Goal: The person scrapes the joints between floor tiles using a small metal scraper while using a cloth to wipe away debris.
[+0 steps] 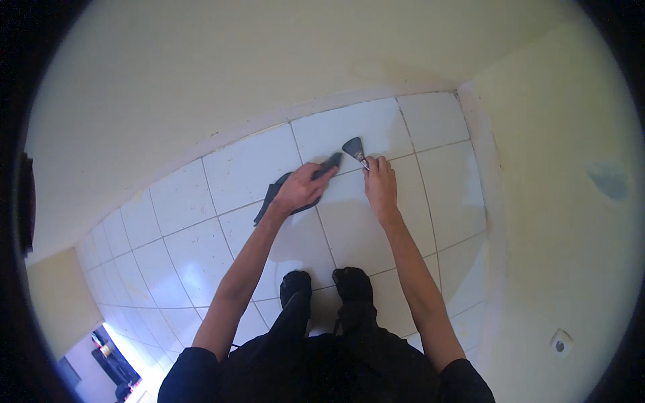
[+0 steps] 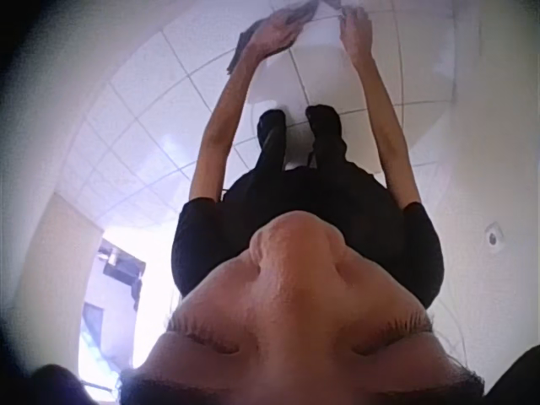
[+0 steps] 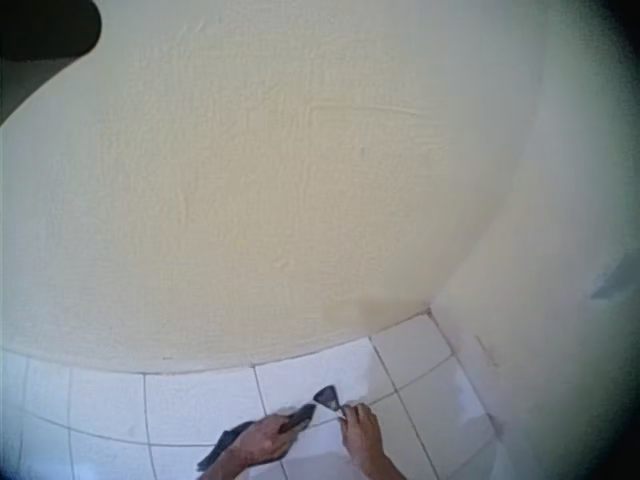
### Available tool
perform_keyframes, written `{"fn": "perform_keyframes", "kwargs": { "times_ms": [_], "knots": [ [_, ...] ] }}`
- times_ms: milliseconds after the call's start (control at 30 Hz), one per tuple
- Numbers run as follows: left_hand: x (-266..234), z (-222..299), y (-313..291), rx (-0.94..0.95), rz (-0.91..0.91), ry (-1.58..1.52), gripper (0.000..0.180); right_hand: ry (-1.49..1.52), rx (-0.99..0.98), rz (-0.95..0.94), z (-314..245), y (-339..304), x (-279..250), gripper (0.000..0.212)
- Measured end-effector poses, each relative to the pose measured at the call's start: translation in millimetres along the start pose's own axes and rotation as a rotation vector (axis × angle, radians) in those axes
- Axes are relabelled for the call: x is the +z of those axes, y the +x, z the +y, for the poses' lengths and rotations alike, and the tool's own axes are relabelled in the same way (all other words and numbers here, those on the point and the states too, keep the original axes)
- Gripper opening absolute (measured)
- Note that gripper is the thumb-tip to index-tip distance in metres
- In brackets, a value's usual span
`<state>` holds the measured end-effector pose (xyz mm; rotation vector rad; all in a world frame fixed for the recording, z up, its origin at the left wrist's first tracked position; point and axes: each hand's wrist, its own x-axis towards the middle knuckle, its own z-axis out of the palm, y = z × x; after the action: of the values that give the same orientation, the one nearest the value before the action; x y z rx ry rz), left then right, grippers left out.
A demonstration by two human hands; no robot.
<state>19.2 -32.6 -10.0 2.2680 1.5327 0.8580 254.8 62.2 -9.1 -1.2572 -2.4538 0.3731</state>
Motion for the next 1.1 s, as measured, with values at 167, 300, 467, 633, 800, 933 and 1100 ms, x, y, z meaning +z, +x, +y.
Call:
{"fn": "perform_keyframes", "kwargs": {
  "times_ms": [167, 300, 467, 633, 800, 933, 1100],
  "knots": [
    [-0.4, -5.0, 19.4, -0.266, 0.061, 0.152, 0.050, 0.086, 0.047, -0.005, 2.9, 3.8, 7.1, 0.030],
    [-4.2, -24.7, 7.7, -0.684, 0.326, 0.347, 0.044, 0.220, 0.053, 0.020, 3.3, 5.5, 6.2, 0.032],
    [-16.1, -41.8, -25.2, -0.762, 0.526, 0.317, 0.045, 0.373, 0.029, 0.001, -30.4, 19.5, -8.0, 0.041],
    [-17.9, -32.7, -13.5, -0.677, 0.397, 0.281, 0.051, 0.026, -0.130, -0.115, -62.2, 41.6, -4.4, 0.056],
    [-19.1, -31.9, -12.9, -0.643, 0.412, 0.304, 0.058, -0.048, -0.186, -0.200, -90.1, 39.4, 8.1, 0.061],
    [-18.9, -33.2, -12.5, -0.663, 0.402, 0.292, 0.062, -0.052, -0.126, -0.251, -103.0, 31.1, 14.4, 0.062],
    [-19.3, -34.2, -11.9, -0.680, 0.390, 0.289, 0.061, -0.024, -0.115, -0.333, -107.8, 22.8, 21.3, 0.059]
  ]
}}
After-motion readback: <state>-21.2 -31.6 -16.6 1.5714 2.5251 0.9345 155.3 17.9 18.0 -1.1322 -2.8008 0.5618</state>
